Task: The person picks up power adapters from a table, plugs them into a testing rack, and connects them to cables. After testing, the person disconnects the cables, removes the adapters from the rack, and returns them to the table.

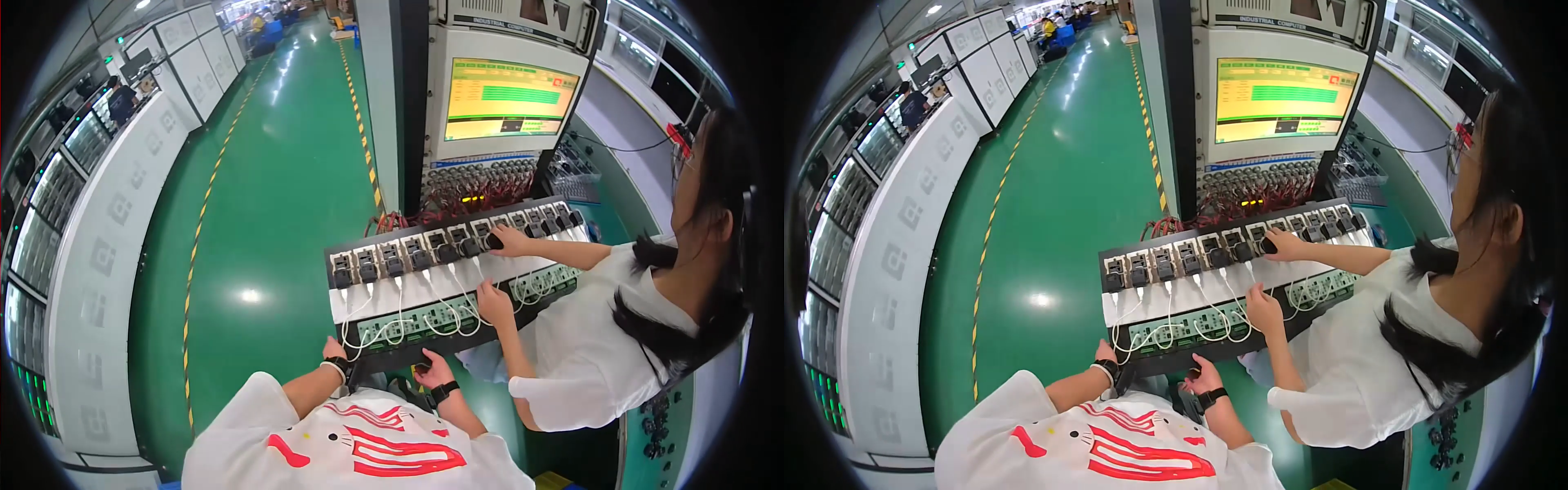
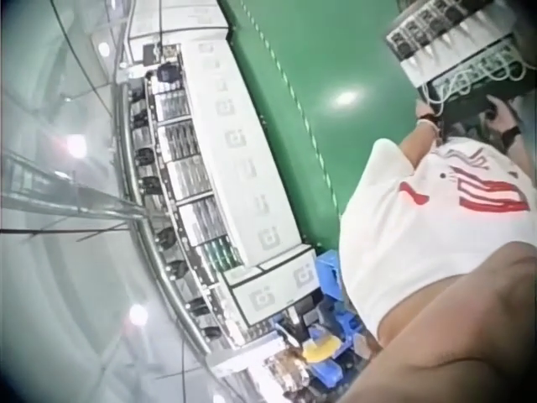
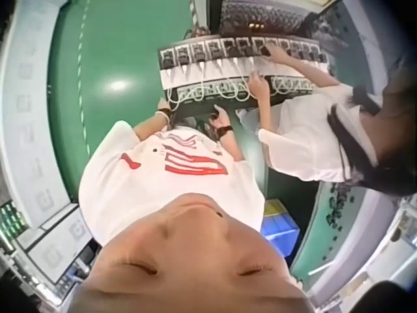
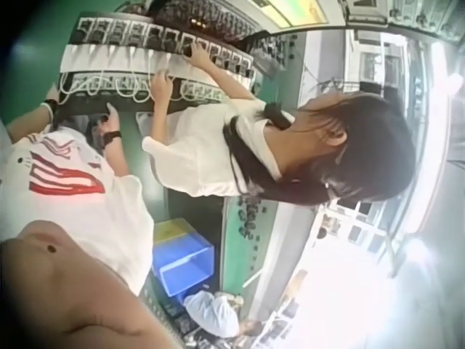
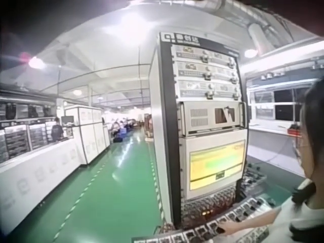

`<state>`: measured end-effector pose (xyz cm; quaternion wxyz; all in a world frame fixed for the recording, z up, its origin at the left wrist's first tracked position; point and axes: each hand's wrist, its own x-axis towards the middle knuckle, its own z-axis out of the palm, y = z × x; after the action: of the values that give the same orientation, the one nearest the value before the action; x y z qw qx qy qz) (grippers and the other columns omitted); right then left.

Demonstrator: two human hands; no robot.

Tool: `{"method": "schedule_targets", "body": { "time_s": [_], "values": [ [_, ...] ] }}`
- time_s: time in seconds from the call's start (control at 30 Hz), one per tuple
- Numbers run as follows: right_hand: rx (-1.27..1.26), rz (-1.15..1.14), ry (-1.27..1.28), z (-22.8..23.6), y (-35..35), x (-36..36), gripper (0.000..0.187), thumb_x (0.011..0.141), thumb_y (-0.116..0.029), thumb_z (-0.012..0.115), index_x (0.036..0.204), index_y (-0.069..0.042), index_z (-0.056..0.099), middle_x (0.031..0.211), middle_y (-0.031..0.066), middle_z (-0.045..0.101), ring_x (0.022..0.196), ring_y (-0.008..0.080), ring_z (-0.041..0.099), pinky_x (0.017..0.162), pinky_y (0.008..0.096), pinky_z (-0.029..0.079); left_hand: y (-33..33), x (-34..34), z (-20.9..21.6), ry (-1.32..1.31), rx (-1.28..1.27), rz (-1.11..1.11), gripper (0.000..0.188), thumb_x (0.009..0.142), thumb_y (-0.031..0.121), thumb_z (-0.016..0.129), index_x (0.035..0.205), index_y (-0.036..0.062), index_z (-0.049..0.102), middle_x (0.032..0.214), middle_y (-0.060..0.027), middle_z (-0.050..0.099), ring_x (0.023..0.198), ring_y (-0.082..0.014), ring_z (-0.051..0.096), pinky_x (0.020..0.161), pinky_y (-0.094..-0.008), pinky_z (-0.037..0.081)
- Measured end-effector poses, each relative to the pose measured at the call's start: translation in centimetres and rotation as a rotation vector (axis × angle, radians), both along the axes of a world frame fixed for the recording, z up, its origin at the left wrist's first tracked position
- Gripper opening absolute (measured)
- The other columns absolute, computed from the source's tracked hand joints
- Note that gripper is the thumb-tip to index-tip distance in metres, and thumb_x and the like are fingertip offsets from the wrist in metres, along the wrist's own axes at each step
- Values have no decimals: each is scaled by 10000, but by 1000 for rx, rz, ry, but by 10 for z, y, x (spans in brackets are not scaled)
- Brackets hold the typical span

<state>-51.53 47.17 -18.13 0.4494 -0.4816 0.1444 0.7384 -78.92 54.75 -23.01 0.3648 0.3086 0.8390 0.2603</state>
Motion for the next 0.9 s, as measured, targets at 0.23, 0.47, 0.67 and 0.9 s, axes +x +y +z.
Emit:
{"method": "schedule_targets", "body": {
  "time_s": [0.23, 0.47, 0.67, 0.9],
  "values": [
    [69, -90, 18, 47, 6, -11, 130, 851, -257, 654, 862, -137, 608, 846, -6, 638, 747, 143, 591, 621, 269, 446, 0, -2, -14, -121, 45, 132, 547, 927, 370, 281, 916, -88, 579, 1010, -306, 584, 983, -462, 512, 849, -470, 383],
    [86, -128, -95, 15, 4, -14, 181, 869, -260, 637, 927, -90, 619, 860, 25, 639, 786, 149, 607, 668, 288, 480, -1, -2, -9, -175, 60, 86, 538, 943, 354, 282, 973, -94, 579, 1065, -297, 575, 1017, -446, 510, 879, -454, 381],
    [102, -123, -181, 9, 7, -15, 207, 855, -300, 647, 917, -106, 608, 794, 26, 635, 600, 155, 591, 412, 280, 386, 3, 5, 13, -126, 50, 96, 565, 941, 389, 288, 1007, -80, 597, 1063, -271, 603, 1018, -392, 561, 873, -408, 420],
    [58, -183, -138, 11, 4, -14, 176, 873, -222, 628, 942, -60, 619, 906, 52, 650, 825, 174, 618, 748, 311, 491, 11, -16, -9, -1000, -57, 426, 616, 934, 508, 257, 1076, -10, 559, 937, -159, 663, 847, -313, 637, 793, -430, 507]
  ]
}}
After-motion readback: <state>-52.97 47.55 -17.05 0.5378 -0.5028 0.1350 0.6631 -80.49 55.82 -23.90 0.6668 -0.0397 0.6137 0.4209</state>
